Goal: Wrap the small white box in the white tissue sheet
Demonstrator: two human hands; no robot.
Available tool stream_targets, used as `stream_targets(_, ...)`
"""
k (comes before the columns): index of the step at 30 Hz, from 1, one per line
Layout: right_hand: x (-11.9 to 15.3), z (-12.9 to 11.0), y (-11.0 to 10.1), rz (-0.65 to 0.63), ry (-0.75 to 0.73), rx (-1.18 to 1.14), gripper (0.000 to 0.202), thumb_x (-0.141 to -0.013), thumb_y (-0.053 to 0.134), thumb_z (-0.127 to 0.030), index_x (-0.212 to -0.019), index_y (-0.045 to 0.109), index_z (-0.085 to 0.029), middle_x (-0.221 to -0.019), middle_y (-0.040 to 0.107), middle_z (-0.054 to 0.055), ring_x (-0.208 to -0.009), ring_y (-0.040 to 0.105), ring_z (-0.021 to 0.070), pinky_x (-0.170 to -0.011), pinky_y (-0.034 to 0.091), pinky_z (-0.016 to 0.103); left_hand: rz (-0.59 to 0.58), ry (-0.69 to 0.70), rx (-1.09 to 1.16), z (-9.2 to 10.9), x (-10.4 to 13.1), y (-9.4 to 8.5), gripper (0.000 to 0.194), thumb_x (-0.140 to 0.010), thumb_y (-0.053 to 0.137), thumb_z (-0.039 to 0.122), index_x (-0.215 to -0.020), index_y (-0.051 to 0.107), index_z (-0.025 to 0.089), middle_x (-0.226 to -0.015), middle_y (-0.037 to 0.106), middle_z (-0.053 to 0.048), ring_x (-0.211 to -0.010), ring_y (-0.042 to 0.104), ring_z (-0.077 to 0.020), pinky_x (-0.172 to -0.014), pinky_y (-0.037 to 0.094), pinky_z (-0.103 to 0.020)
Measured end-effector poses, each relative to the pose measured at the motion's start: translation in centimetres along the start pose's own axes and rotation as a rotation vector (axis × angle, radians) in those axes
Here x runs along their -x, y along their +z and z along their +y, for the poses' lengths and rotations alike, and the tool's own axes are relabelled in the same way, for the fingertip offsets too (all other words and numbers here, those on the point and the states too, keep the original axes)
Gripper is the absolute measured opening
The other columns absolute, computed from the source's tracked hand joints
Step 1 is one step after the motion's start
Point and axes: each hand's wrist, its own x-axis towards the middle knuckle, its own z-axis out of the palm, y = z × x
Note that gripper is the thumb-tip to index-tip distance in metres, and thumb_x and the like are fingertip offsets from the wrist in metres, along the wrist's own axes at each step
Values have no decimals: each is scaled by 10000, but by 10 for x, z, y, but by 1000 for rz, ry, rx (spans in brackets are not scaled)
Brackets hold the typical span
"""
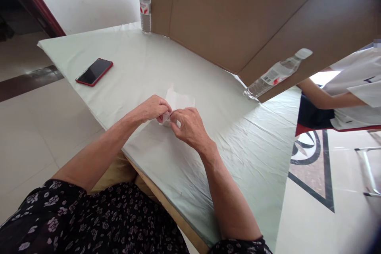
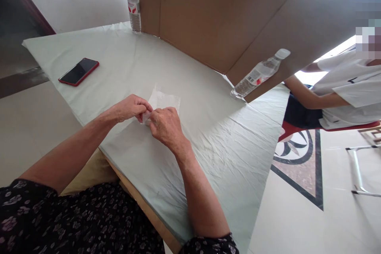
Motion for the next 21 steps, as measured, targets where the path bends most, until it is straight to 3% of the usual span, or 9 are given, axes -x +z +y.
stream_targets(4, 3, 3, 1, 32, 5, -68, 201, -843, 511, -97, -771, 674, -191, -847, 762, 22, -737, 622, 166, -913, 389, 354, -17, 124, -129, -4, 8, 0, 279, -671, 541, 176, -826, 773, 171, -630, 629, 2, -569, 573, -127, -551, 454, -225)
stream_targets(8, 5, 7, 0, 57, 28, -191, 176, -851, 541, -127, -802, 686, -214, -918, 780, 16, -844, 674, 183, -994, 409, 375, -42, 249, -315, -5, 15, 2, 278, -744, 533, 197, -880, 775, 175, -677, 630, 0, -628, 548, -133, -573, 402, -236)
stream_targets(13, 10, 21, -8, 185, 108, -317, 112, -861, 594, -256, -858, 702, -231, -998, 787, 38, -1004, 706, 228, -1017, 441, 416, 64, 435, -634, -14, 14, 9, 235, -831, 540, 210, -886, 764, 164, -894, 666, -81, -853, 615, -213, -746, 470, -313)
stream_targets(17, 29, 40, -14, 260, 368, -308, 152, -856, 599, -331, -861, 697, -215, -898, 769, 65, -847, 706, 221, -829, 518, 385, 142, 563, -714, -22, 12, 14, 216, -832, 557, 166, -938, 745, 155, -1061, 668, -127, -1049, 600, -274, -872, 499, -371)
stream_targets(21, 50, 53, -4, 130, 692, -424, 277, -841, 656, -420, -976, 690, -181, -872, 741, 75, -649, 678, 176, -655, 539, 334, 142, 591, -722, -26, 12, 17, 200, -823, 564, 148, -951, 719, 142, -1011, 671, -115, -982, 588, -256, -858, 502, -367)
